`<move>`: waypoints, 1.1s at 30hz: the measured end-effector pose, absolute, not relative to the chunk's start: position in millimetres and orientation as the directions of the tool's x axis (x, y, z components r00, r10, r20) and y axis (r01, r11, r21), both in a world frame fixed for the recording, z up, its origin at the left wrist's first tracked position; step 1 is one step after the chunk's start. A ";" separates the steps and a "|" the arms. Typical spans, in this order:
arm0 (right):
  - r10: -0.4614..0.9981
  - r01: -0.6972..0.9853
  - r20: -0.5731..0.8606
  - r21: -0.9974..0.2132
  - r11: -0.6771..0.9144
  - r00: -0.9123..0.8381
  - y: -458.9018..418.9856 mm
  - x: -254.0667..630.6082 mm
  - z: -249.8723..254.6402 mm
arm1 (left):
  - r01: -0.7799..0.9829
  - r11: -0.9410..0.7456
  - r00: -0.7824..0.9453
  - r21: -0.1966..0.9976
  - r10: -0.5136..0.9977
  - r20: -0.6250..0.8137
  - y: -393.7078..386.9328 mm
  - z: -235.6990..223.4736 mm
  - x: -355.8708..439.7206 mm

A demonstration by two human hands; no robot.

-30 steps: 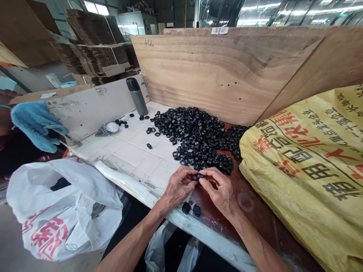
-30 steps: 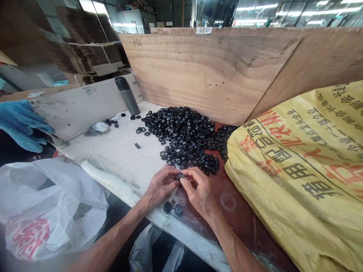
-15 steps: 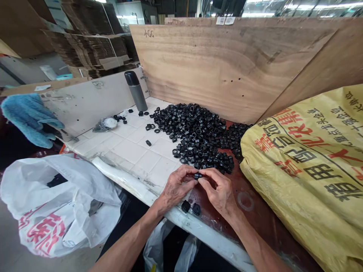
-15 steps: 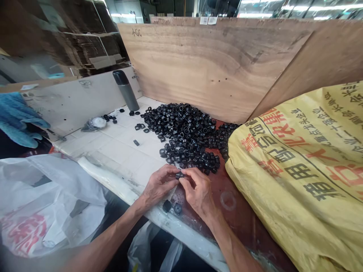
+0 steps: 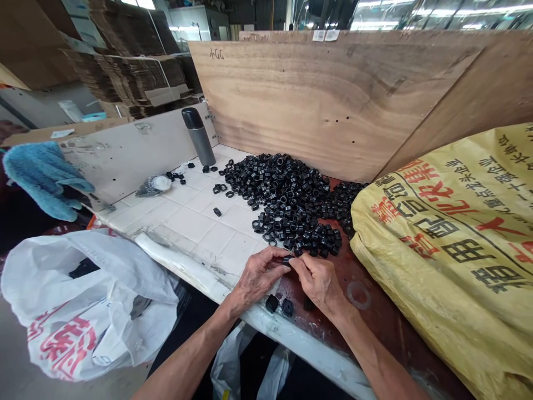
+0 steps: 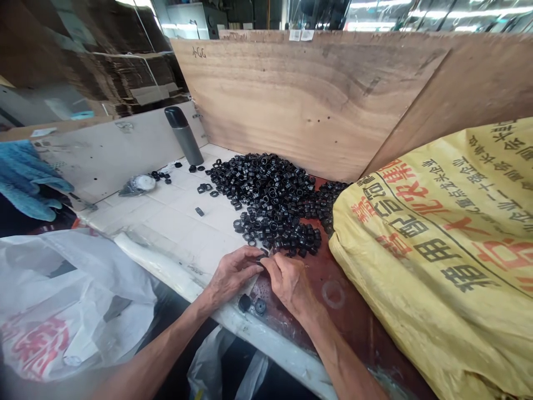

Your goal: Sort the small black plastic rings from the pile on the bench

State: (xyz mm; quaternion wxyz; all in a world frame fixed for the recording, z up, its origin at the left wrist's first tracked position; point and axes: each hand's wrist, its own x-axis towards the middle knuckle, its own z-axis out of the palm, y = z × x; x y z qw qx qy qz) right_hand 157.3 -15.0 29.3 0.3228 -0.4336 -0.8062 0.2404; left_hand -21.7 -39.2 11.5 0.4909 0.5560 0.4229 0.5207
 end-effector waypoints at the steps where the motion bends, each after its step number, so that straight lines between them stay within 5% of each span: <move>1: 0.853 0.554 0.323 -0.655 0.514 -0.409 -14.9 157.0 29.1 | -0.036 -0.153 0.104 0.988 0.982 0.156 -39.3 11.5 -21.8; 24: 0.907 0.480 0.255 -0.782 0.397 -0.334 -14.0 159.5 40.1 | -0.045 -0.116 0.102 0.992 0.987 0.120 -40.9 19.4 -20.2; 28: 0.841 0.395 0.349 -0.764 0.511 -0.412 -13.9 156.9 37.9 | -0.070 -0.090 0.123 0.993 0.987 0.098 -41.1 17.9 -20.7; 33: 0.893 0.496 0.312 -0.747 0.442 -0.326 -13.8 154.4 31.8 | 0.151 -0.300 0.146 0.942 0.949 0.279 -40.9 16.8 -21.2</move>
